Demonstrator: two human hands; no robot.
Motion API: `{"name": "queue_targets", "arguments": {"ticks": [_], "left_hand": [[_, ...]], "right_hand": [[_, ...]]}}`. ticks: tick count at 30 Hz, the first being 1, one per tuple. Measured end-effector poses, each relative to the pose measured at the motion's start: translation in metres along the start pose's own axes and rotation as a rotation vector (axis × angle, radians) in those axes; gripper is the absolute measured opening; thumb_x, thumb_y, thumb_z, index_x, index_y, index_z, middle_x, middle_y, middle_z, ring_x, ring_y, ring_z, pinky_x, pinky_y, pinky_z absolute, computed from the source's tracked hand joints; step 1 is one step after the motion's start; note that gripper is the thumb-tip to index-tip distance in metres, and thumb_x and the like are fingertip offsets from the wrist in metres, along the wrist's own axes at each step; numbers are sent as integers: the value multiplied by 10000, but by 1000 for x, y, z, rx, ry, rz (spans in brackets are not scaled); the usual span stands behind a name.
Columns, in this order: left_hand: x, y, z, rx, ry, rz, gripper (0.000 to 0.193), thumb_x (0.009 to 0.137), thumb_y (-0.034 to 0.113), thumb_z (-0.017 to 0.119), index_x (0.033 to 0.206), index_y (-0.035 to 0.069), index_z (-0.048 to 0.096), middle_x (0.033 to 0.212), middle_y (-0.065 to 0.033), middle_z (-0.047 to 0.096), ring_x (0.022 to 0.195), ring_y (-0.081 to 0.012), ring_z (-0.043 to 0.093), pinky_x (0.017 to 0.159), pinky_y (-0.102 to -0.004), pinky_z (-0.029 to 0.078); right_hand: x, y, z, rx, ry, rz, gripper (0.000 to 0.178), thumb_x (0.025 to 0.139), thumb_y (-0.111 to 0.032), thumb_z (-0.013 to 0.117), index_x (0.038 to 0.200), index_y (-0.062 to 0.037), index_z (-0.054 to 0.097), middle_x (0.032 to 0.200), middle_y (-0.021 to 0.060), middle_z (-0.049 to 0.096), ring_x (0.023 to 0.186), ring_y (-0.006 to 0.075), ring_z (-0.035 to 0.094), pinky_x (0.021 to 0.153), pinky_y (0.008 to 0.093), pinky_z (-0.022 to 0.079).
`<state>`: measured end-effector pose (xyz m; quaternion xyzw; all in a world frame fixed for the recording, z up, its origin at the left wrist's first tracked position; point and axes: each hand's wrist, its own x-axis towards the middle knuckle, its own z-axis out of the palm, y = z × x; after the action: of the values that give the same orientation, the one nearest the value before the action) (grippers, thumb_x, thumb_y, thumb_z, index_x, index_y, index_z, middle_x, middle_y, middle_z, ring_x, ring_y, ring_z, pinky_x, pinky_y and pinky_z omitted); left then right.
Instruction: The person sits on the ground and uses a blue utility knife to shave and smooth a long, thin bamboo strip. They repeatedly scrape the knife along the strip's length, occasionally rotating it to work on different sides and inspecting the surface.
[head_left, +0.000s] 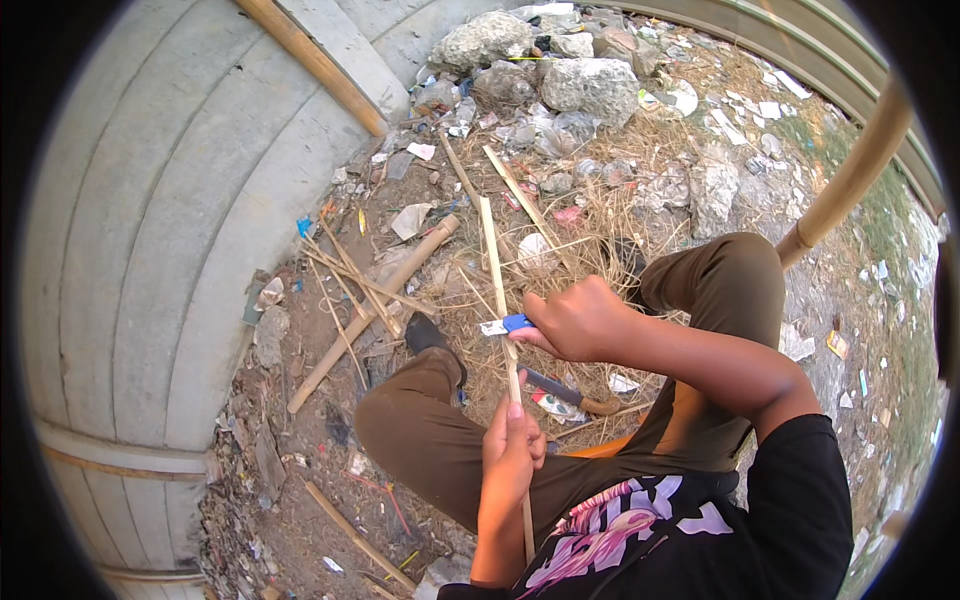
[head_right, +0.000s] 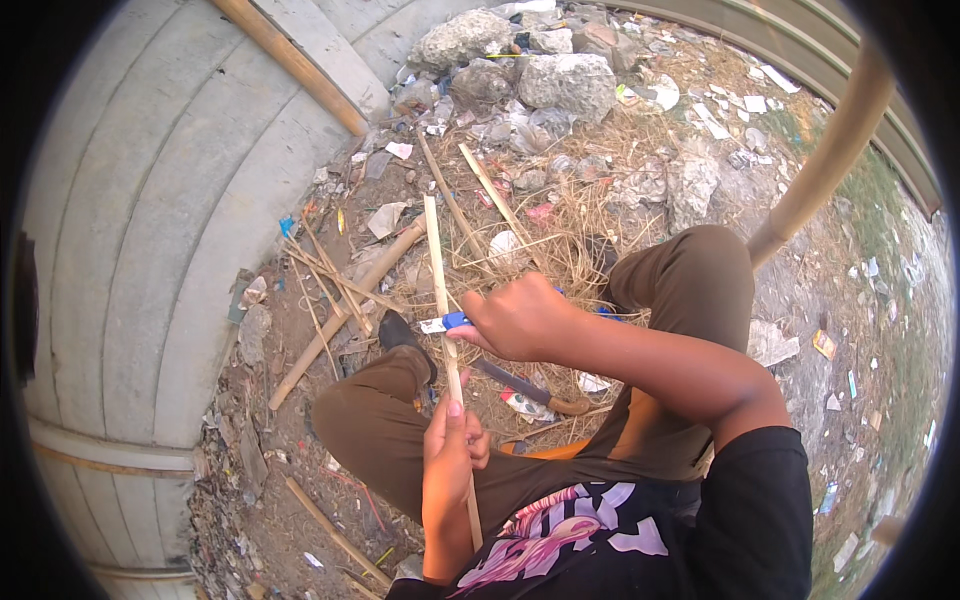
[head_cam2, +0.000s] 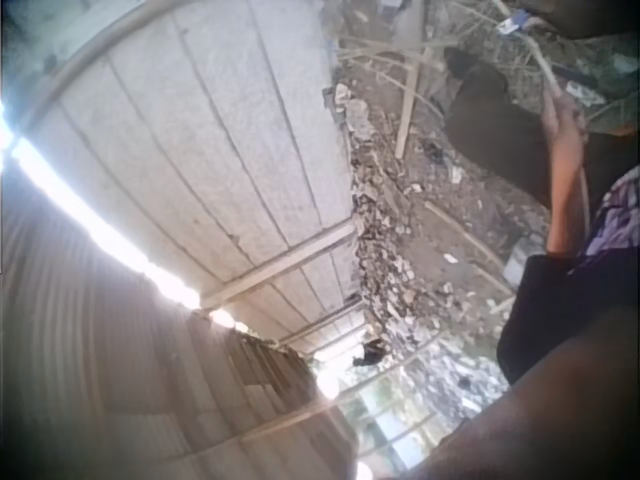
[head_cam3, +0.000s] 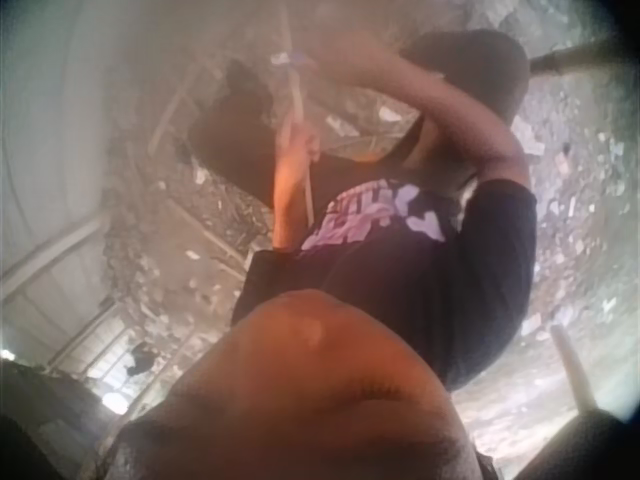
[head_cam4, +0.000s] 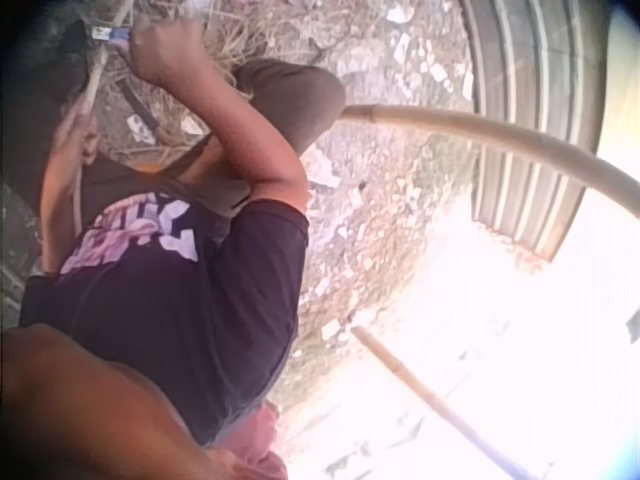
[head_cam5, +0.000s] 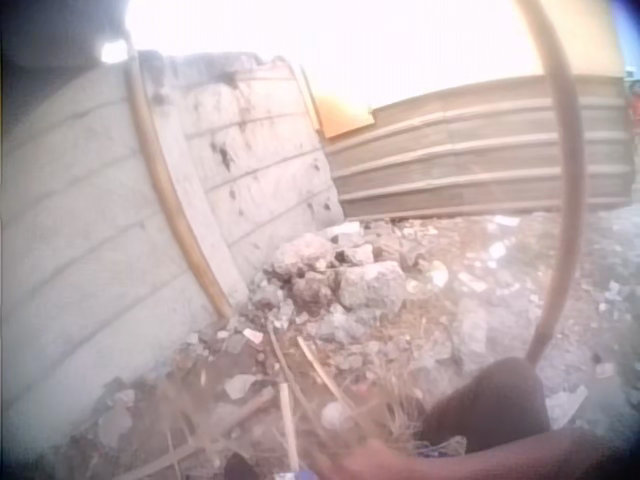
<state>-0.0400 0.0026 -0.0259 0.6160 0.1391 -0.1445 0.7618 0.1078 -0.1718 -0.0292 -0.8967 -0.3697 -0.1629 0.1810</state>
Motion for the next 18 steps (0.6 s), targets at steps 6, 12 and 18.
{"name": "queue_targets", "arguments": {"ticks": [6, 12, 18], "left_hand": [[5, -5, -1, 5, 53, 20, 523, 1100, 390, 367, 1540, 109, 333, 708, 45, 322, 513, -30, 283, 442, -200, 214], [0, -11, -1, 55, 62, -8, 504, 1104, 372, 363, 1536, 113, 348, 705, 40, 333, 503, -32, 287, 428, -208, 218], [-3, -14, 3, 87, 59, -20, 490, 1108, 349, 356, 1537, 111, 360, 705, 41, 339, 502, -39, 309, 421, -211, 244]], "right_hand": [[9, 1, 13, -74, 80, -23, 516, 979, -539, 531, 729, -89, 529, 455, 67, 511, 349, 253, 519, 357, 381, 383], [16, 14, 19, -118, 103, 81, 516, 984, -527, 531, 723, -81, 537, 447, 67, 500, 350, 263, 518, 360, 379, 383], [23, 35, 18, -116, 90, 133, 520, 991, -517, 522, 723, -73, 551, 460, 80, 522, 378, 278, 543, 386, 390, 409]]}}
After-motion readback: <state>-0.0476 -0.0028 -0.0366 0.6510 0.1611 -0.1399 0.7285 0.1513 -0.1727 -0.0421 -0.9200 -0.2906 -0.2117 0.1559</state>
